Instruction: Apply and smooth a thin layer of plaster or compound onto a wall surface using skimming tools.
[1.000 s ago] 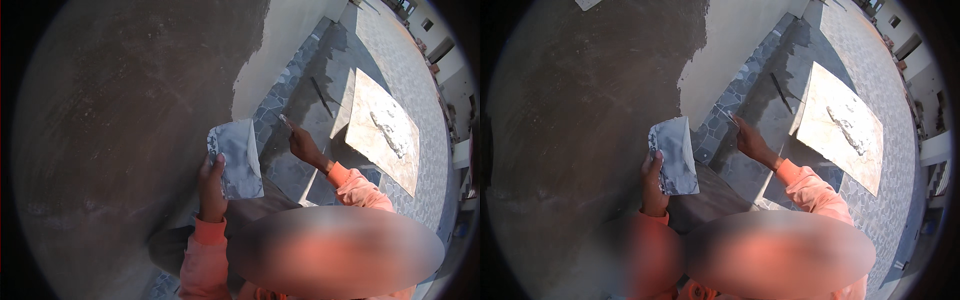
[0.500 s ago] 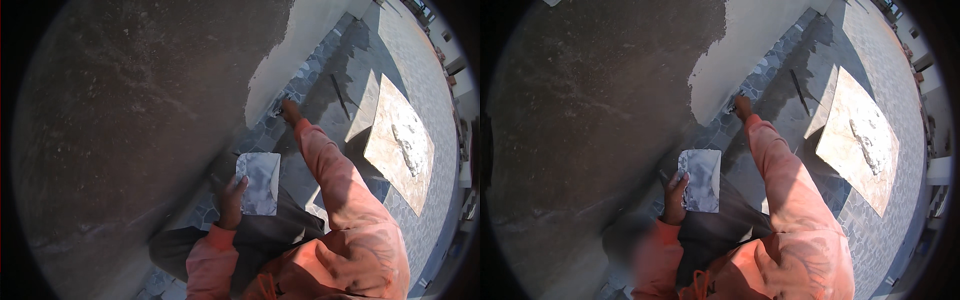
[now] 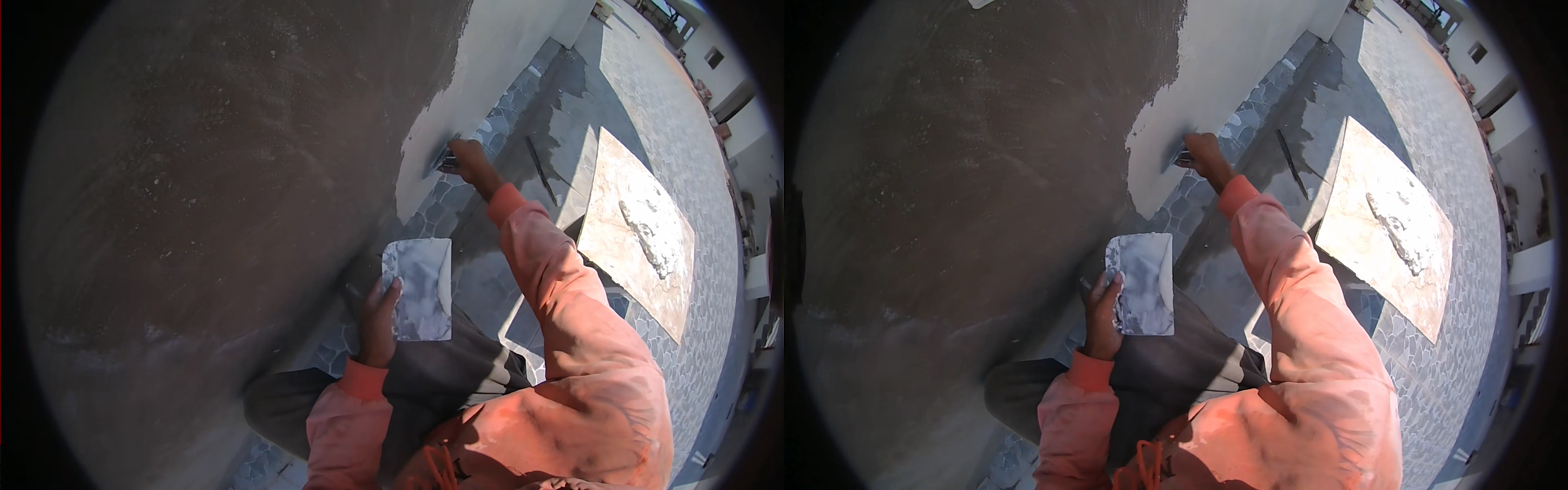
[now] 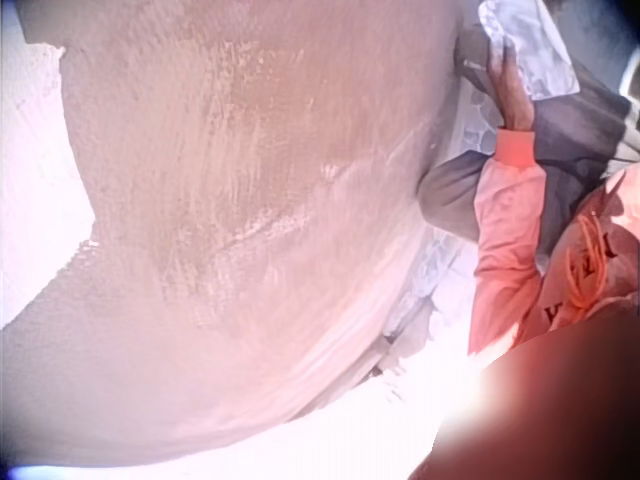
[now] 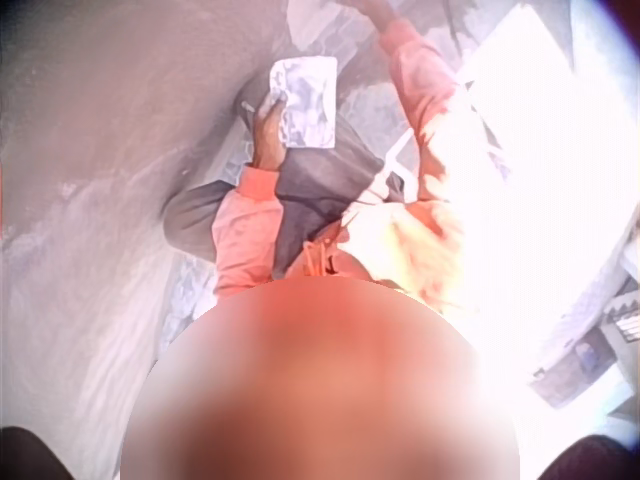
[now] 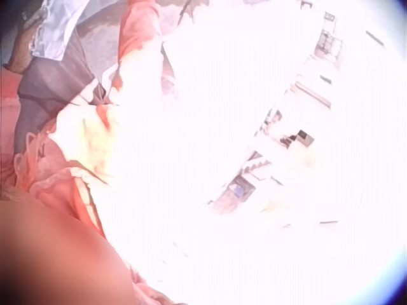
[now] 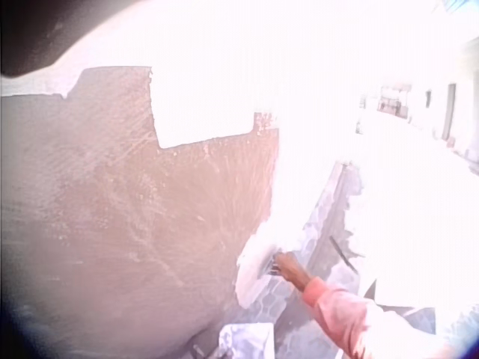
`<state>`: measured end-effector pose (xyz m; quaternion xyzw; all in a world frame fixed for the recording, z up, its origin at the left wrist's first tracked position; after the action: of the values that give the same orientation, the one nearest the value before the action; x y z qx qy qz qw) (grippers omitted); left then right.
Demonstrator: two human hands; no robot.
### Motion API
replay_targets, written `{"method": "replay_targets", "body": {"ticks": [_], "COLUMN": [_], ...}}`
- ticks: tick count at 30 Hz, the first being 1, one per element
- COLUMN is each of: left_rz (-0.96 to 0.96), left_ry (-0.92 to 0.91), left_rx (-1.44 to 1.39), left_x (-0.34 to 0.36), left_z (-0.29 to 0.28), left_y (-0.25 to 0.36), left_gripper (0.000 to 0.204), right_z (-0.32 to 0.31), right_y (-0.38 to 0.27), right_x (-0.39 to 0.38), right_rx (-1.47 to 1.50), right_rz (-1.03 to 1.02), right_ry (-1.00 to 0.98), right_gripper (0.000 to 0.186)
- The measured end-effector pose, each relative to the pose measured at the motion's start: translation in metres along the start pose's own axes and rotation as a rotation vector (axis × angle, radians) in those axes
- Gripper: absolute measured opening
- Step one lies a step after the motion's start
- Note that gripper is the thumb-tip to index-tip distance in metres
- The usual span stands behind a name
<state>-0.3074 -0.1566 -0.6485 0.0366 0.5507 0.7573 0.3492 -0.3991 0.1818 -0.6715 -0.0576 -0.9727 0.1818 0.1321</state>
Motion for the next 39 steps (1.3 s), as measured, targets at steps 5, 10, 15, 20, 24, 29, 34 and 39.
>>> {"method": "replay_targets", "body": {"ticks": [5, 10, 15, 20, 24, 29, 34, 39], "left_rz": [0.075, 0.104, 0.218, 0.151, 0.159, 0.215, 0.234, 0.158], "left_ry": [-0.042, -0.074, -0.106, -0.100, -0.072, -0.076, -0.187, -0.041], "left_rx": [-0.052, -0.064, 0.046, -0.080, -0.136, 0.038, 0.002, -0.105], "left_x": [-0.005, -0.007, -0.012, -0.011, -0.016, -0.017, -0.011, -0.019], "left_z": [0.018, 0.017, 0.019, 0.020, 0.013, 0.011, 0.044, -0.005], "left_y": [0.020, 0.025, 0.036, 0.034, 0.040, 0.043, 0.036, 0.039], "left_gripper": [0.028, 0.029, 0.028, 0.028, 0.030, 0.031, 0.032, 0.035], "right_z": [-0.062, -0.137, -0.193, -0.235, -0.180, -0.035, -0.031, -0.057], "right_y": [-0.014, -0.054, -0.082, -0.063, -0.044, 0.062, 0.156, -0.039], "right_x": [0.006, 0.024, 0.028, 0.005, -0.012, -0.013, -0.045, 0.014], "right_rx": [1.294, 1.309, 1.293, 0.594, -0.320, 0.496, 0.833, 0.243], "right_rz": [0.671, 0.746, 0.657, 0.393, 0.202, 0.289, 0.462, 0.065], "right_ry": [0.055, 0.180, 0.237, 0.322, 0.265, 0.135, 0.166, 0.073], "right_gripper": [0.027, 0.021, 0.025, 0.030, 0.029, 0.031, 0.034, 0.016]}}
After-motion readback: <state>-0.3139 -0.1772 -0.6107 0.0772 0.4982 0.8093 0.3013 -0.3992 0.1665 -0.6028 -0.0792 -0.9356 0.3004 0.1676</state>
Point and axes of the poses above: each hand's wrist, its own x-axis towards the middle knuckle, its own z-axis out of the palm, y = z × x, the point moved 7 cm from there along x, towards the middle knuckle, and after that the axes turned 1 degree about -x, right-handed, at the moved point
